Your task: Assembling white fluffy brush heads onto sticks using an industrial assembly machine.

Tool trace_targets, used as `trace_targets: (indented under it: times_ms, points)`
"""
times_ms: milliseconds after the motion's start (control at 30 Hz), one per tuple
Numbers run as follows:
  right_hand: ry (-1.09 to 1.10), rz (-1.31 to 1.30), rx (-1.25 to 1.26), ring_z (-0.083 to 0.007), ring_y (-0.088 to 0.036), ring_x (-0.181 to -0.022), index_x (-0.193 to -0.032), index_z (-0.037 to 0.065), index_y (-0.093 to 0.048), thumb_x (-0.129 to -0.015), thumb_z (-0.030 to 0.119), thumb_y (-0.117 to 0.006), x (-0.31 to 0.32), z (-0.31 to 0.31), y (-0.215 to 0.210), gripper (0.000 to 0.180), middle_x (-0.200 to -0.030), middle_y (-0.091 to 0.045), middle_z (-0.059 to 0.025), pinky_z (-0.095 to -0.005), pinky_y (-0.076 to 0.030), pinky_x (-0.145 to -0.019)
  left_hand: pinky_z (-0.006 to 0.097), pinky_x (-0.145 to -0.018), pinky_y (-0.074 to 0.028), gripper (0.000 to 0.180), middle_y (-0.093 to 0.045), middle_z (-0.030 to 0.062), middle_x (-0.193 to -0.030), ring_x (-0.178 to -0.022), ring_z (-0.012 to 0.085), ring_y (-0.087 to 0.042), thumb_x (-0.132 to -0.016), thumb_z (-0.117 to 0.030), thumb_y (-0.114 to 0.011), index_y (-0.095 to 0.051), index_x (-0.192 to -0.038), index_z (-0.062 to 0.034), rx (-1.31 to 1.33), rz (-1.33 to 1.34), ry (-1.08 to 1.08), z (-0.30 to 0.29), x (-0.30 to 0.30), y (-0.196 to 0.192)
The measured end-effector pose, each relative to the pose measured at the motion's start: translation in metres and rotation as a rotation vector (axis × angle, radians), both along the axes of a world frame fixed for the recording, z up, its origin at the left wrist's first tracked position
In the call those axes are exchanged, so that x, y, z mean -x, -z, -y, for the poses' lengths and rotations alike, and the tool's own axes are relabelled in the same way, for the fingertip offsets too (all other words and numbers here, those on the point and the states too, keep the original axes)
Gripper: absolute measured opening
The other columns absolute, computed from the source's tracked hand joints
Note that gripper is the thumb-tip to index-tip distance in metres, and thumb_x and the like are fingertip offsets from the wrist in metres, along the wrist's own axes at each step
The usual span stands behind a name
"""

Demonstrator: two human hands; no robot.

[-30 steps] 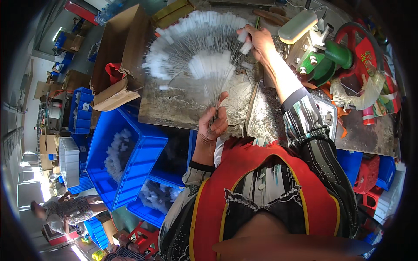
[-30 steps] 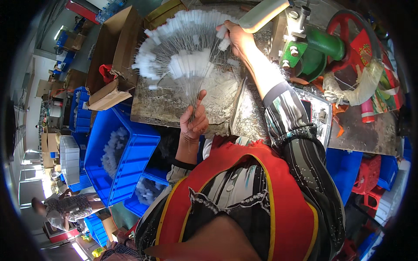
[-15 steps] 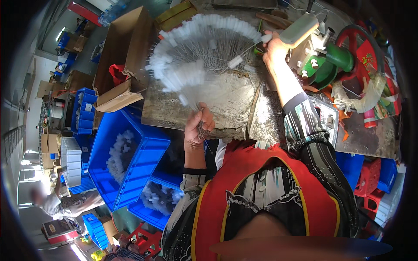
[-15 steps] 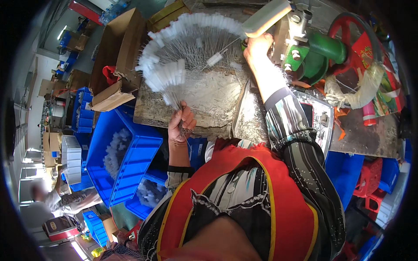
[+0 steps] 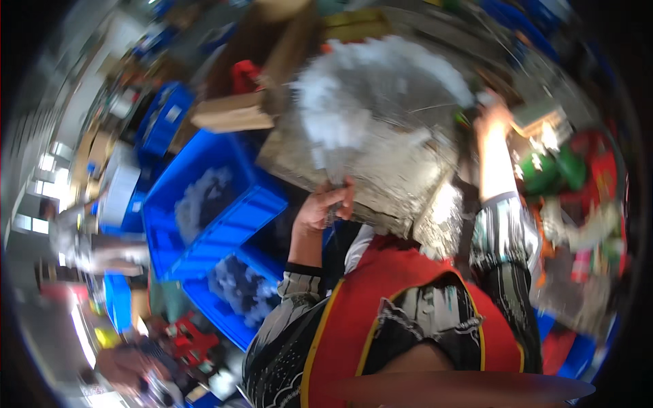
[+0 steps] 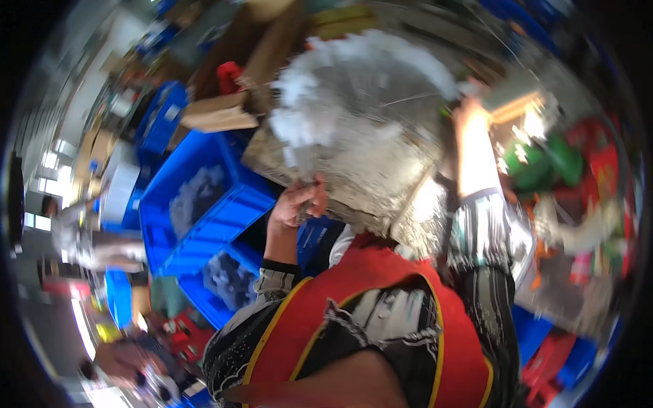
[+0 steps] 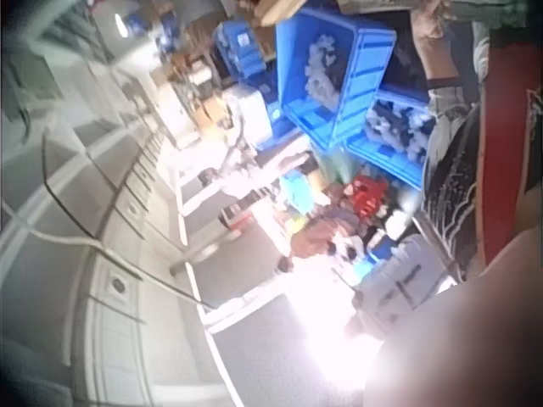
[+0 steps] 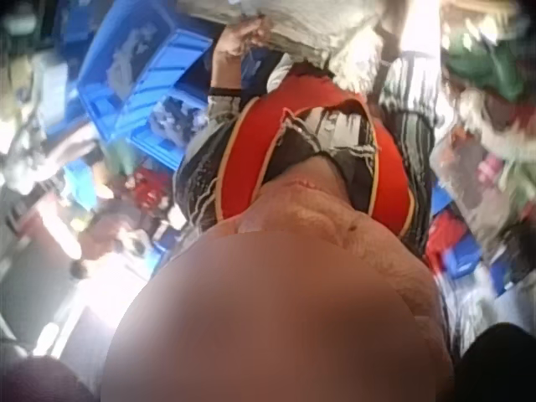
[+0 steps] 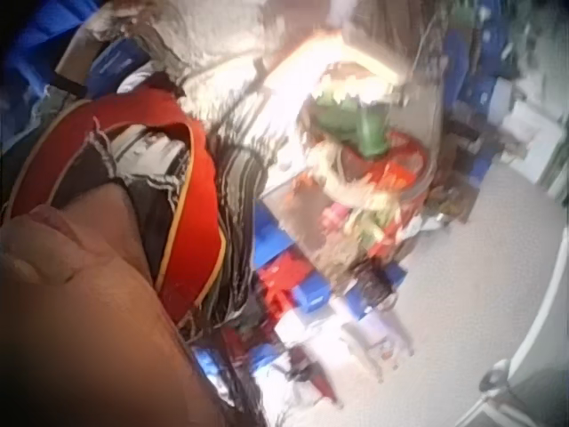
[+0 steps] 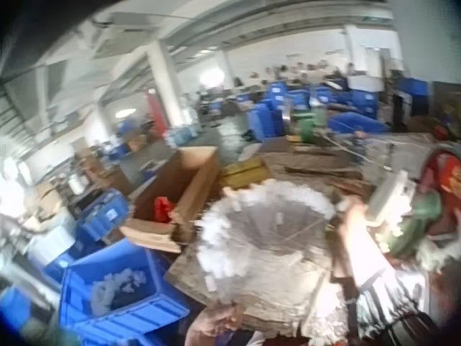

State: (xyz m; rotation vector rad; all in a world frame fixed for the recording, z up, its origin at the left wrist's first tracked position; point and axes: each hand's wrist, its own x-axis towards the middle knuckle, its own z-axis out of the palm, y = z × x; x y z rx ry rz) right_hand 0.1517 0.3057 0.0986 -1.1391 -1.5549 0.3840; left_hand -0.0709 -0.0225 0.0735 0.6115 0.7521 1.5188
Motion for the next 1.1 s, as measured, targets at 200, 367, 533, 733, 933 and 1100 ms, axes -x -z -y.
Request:
trace_targets:
  times_ms: [200,367,533,733,933,1100]
  points:
    - [-0.268,-0.726,0.467,-0.0073,-0.043,-0.049,-0.072,0.002,-0.062,-0.080,0.023,-0.054,-0.003,0.040,-0.028,0.024,-0.058,-0.052,-0.0027,-0.0209,-0.029,-0.040,0.031,-0.056,-0.044,0.019,-0.052,0.0058,-0.074,-0.060,0.0155,-0.051,-0.083,-0.009,-0.052,-0.048,-0.101,-0.0054,0.058,0.114,-0.205,-0.013,-0.006,-0.005]
    - [-0.649,-0.369,0.527,-0.0064,-0.043,-0.050,-0.084,0.000,-0.062,-0.087,0.021,-0.051,0.044,0.136,-0.027,0.024,-0.064,-0.055,-0.0010,-0.0213,-0.034,-0.046,0.030,-0.067,-0.045,0.015,-0.056,0.0104,-0.099,-0.080,0.0201,-0.060,-0.085,-0.009,-0.051,-0.047,-0.099,-0.0071,-0.020,-0.137,-0.236,-0.039,-0.028,0.008]
    - [-0.655,-0.349,0.412,-0.0058,-0.042,-0.050,-0.075,-0.001,-0.059,-0.088,0.017,-0.050,0.043,0.140,-0.011,0.024,-0.056,-0.048,0.0002,-0.0215,-0.037,-0.045,0.025,-0.055,-0.044,0.016,-0.059,0.0089,-0.088,-0.061,0.0145,-0.058,-0.085,-0.009,-0.048,-0.041,-0.100,-0.0077,0.053,-0.099,0.020,-0.055,-0.055,-0.009]
    - [-0.617,-0.324,0.965,-0.0126,-0.043,-0.034,-0.059,0.000,-0.053,-0.086,0.036,-0.049,0.026,0.135,-0.024,0.046,-0.048,-0.051,-0.0068,-0.0245,-0.033,-0.031,0.017,-0.044,-0.037,0.013,-0.055,0.0051,-0.072,-0.047,0.0062,-0.044,-0.086,-0.009,-0.047,-0.043,-0.098,-0.0074,0.056,-0.213,-0.017,-0.048,-0.056,0.002]
    - [-0.645,-0.464,0.962,-0.0124,-0.043,-0.037,-0.069,-0.004,-0.057,-0.087,0.027,-0.047,0.019,0.130,-0.020,0.037,-0.051,-0.052,-0.0065,-0.0225,-0.033,-0.035,0.017,-0.044,-0.035,0.016,-0.052,0.0017,-0.068,-0.049,0.0053,-0.044,-0.086,-0.010,-0.048,-0.044,-0.101,-0.0066,0.023,-0.214,0.021,-0.041,-0.057,-0.004]
    - [-0.643,-0.686,0.684,-0.0108,-0.045,-0.045,-0.078,-0.005,-0.057,-0.087,0.013,-0.045,0.016,0.111,-0.030,0.024,-0.055,-0.053,-0.0053,-0.0220,-0.037,-0.045,0.019,-0.040,-0.032,0.032,-0.044,-0.0020,-0.058,-0.045,0.0062,-0.041,-0.085,-0.010,-0.052,-0.042,-0.115,-0.0048,0.036,-0.169,0.042,-0.037,-0.059,-0.010]
